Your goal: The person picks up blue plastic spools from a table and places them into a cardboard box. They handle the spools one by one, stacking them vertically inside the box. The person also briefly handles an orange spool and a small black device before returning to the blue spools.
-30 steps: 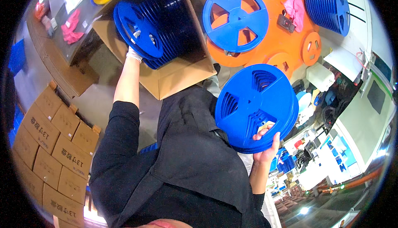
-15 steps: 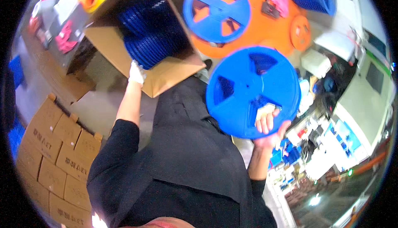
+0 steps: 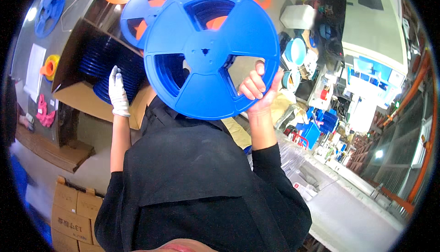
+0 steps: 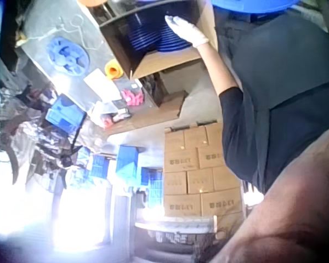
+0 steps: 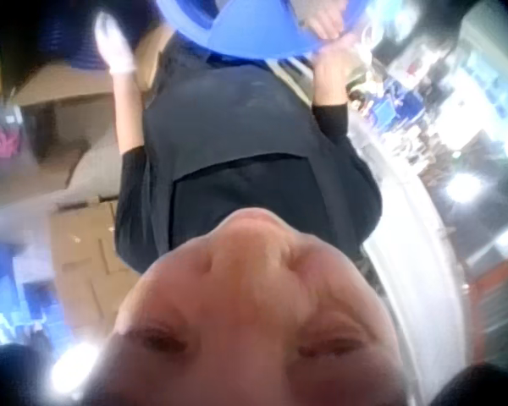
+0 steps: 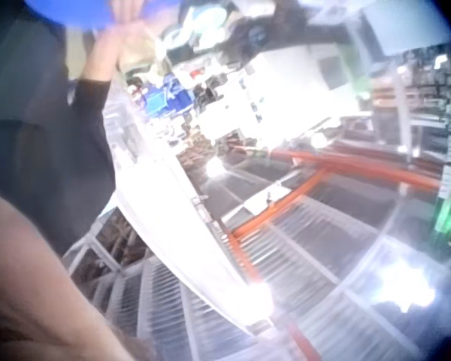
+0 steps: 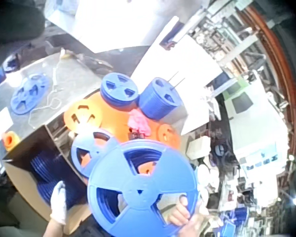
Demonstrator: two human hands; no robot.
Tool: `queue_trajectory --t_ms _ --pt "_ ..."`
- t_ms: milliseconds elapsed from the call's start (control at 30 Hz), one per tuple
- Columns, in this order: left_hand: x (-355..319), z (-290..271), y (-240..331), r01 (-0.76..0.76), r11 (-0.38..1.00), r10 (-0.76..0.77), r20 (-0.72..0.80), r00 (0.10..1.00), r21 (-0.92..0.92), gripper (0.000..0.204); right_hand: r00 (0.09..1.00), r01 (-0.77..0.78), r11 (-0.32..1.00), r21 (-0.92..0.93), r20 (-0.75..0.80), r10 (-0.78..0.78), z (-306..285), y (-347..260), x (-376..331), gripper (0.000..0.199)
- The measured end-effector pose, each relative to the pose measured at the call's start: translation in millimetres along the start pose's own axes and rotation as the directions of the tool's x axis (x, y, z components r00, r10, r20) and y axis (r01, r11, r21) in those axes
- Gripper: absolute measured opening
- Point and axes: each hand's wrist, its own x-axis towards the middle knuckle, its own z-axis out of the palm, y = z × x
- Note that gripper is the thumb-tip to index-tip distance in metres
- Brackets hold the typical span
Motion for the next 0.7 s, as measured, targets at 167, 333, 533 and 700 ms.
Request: queue_trajectory --t_ms 167,333,533,700 --pt "-22.6 48.5 126.4 -0.644 0.625 0.558 0.325 0.764 0.440 0.040 0.999 -0.002 1.000 0.013 0.034 0.001 1.7 1.9 8.0 0.044" --pt "-59.1 117.9 146.0 -0.141 0.988 0.082 0.591 0.802 0.055 0.071 0.997 -0.067 0.985 -0.160 0.036 0.074 15.8 24.5 14.7 0.057" --pt "-67.4 131.9 145.0 0.155 0.984 -0.073 0.577 0.813 -0.093 0.097 0.990 -0.134 0.846 -0.516 -0.098 0.096 24.7 46.5 0.4 0.067" --pt "-60.9 103.7 178.2 0.721 0.558 -0.337 0.682 0.649 -0.411 0.082 0.958 -0.151 0.892 -0.427 -0.286 0.025 10.6 19.0 -13.5 0.063"
